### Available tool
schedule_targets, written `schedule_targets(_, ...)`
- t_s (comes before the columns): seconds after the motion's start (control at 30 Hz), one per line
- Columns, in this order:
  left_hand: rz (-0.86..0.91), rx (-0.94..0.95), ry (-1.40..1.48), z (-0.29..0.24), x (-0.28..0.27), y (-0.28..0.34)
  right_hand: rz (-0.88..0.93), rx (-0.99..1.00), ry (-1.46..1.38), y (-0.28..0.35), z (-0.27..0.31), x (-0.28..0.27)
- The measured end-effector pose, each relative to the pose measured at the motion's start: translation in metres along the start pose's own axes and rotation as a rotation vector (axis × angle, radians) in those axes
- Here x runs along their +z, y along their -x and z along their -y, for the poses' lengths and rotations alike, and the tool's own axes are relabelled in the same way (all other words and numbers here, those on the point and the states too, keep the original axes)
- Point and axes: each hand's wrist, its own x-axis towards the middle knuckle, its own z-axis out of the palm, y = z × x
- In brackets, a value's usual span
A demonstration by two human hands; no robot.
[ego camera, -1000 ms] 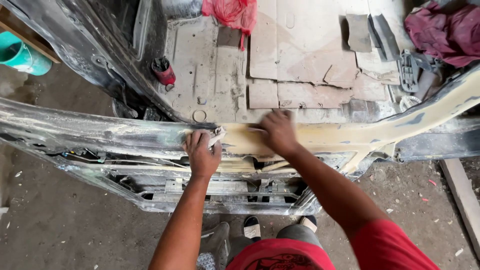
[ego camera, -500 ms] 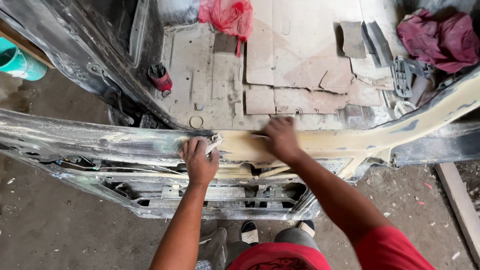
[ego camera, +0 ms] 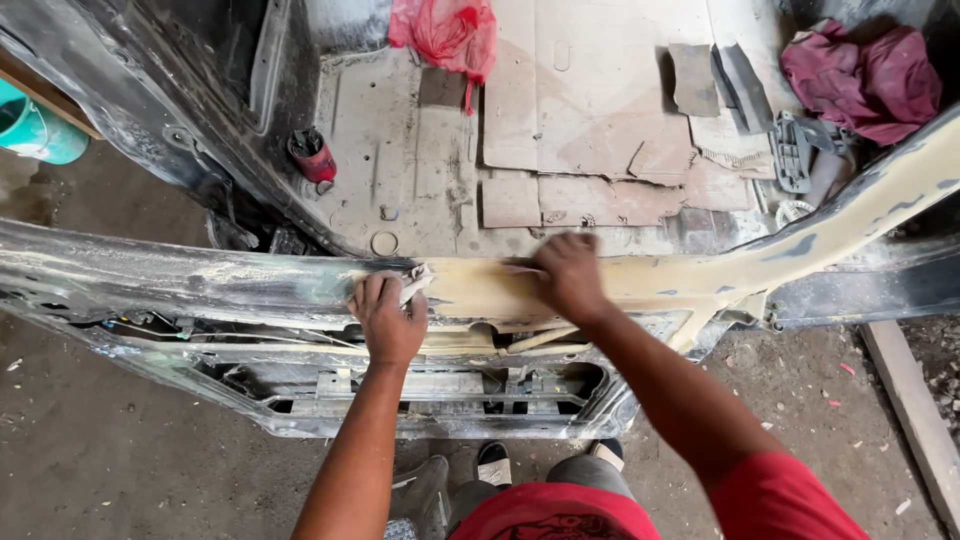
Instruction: The person sands the surface of a car door frame using a sanding block held in the right hand while stabilizing the area with the left hand. The person moves the sanding block back and forth along the frame's edge throughout the video.
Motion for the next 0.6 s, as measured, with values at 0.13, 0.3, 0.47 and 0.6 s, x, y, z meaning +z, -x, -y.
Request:
schedule_targets(0.13, 0.005, -0.027, -0.012, -0.004, -0.002, 0.006, 0.017, 0.112, 0.001, 0.001, 0.006, -0.011)
schedule_targets(0.3, -0.004, -0.044, 0.006, -0.005, -0.003, 0.001, 0.12, -0.08, -0.094, -0.066, 0.076, 0.036)
schedule_targets(0.47, 0.046, -0.033, -0.027, 0.01, -0.005, 0.011, -0.013, 0.015, -0.009, -0.002, 0.012, 0.007)
schedule_targets(0.6, -0.13, -0.153, -0.149, 0.002, -0.002, 0.016, -0.118, 0.372, -0.063, 0.055, -0.043, -0.051)
